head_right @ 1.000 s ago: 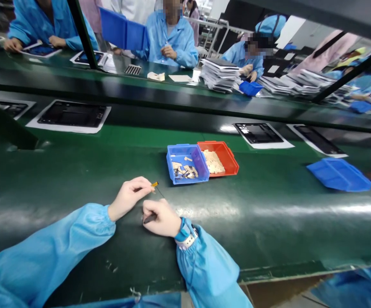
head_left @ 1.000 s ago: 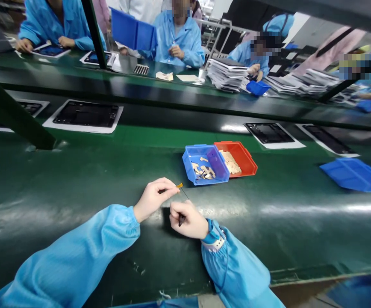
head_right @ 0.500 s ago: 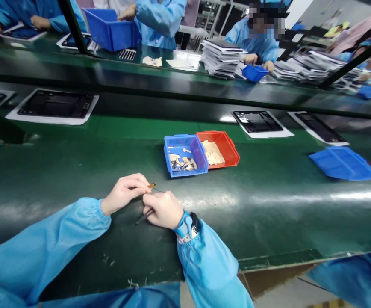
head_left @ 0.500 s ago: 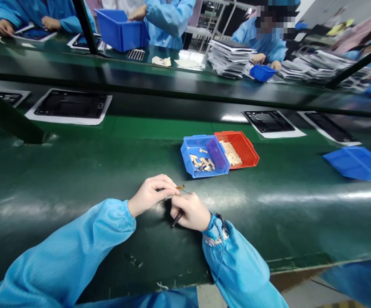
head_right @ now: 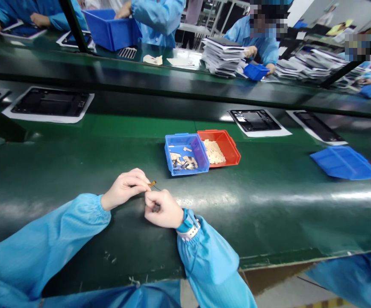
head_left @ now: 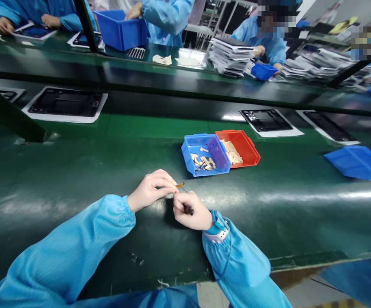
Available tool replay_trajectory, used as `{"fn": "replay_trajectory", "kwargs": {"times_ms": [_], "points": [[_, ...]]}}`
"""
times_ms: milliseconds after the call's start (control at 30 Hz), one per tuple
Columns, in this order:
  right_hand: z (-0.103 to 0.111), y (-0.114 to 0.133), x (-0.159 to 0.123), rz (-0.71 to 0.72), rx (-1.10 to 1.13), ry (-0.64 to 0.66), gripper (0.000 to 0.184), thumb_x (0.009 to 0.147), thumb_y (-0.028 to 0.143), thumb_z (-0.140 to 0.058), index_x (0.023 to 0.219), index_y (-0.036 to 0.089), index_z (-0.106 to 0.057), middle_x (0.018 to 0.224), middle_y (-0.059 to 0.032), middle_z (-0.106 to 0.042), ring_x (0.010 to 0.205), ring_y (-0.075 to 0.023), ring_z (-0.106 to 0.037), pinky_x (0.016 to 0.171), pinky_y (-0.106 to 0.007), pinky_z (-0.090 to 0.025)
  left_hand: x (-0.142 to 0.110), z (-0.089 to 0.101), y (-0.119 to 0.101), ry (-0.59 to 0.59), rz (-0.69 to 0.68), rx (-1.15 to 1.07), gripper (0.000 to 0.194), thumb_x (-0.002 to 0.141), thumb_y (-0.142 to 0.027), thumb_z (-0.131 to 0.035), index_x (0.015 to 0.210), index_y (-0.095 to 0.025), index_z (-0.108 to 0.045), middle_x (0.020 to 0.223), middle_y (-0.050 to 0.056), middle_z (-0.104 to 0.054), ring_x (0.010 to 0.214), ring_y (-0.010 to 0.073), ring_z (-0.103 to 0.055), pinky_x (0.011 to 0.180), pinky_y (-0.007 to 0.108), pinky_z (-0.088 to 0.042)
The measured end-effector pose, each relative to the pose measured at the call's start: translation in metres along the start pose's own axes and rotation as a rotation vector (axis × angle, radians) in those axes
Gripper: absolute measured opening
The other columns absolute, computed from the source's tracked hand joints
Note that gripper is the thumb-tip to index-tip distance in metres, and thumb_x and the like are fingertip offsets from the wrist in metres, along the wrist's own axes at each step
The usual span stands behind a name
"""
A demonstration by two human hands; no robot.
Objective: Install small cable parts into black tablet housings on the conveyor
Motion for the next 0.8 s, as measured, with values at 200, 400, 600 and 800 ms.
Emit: {"fn": "replay_trajectory", "kwargs": {"times_ms": [200,400,600,800], "points": [[0.007,0.001,-0.007,-0.052,0.166,-0.005,0.031,0.072,0.024,-0.046,0.055,0.024,-0.02,0.046,0.0088,-0.026,0.041,-0.0073,-0.026,0.04,-0.021,-0.026,-0.001,0.002,0.006,-0.121,0.117,-0.123,0.02,0.081,-0.036,-0.061,0.073,-0.022,-0.072,0.078,0.003,-0.067,0.078,0.0155,-0.06,0.074,0.029,-0.048],[0.026,-0.007,-0.01,-0.185,0.043,-0.468,0.017,0.077,0.033,-0.055,0.066,0.021,-0.047,0.05,0.0067,-0.037,0.044,-0.0088,-0.032,0.044,-0.024,-0.028,-0.001,0.004,0.02,-0.236,0.321,-0.125,0.021,0.08,-0.034,-0.06,0.074,-0.018,-0.071,0.079,0.003,-0.069,0.077,0.0159,-0.062,0.073,0.027,-0.048],[0.025,-0.021,-0.002,-0.343,-0.007,-0.523,0.018,0.076,0.035,-0.059,0.071,0.017,-0.062,0.05,0.0066,-0.033,0.046,-0.0091,-0.031,0.046,-0.024,-0.027,-0.002,0.001,0.017,-0.193,0.386,-0.033,0.018,0.079,-0.028,-0.06,0.071,-0.017,-0.072,0.073,0.003,-0.067,0.071,0.0148,-0.061,0.066,0.024,-0.046],[0.024,-0.024,0.0,-0.389,0.01,-0.51,0.019,0.074,0.035,-0.061,0.069,0.016,-0.061,0.05,0.007,-0.033,0.046,-0.0081,-0.03,0.046,-0.023,-0.028,-0.001,0.0,0.014,-0.185,0.392,-0.023,0.018,0.078,-0.025,-0.06,0.068,-0.016,-0.071,0.072,0.002,-0.066,0.07,0.0144,-0.061,0.064,0.024,-0.045]]}}
Point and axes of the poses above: each hand's wrist, its own x-axis towards the middle knuckle, its own z-axis out of the back of the hand, y = z × x, the point moved 4 cm from there along x, towards the middle knuckle
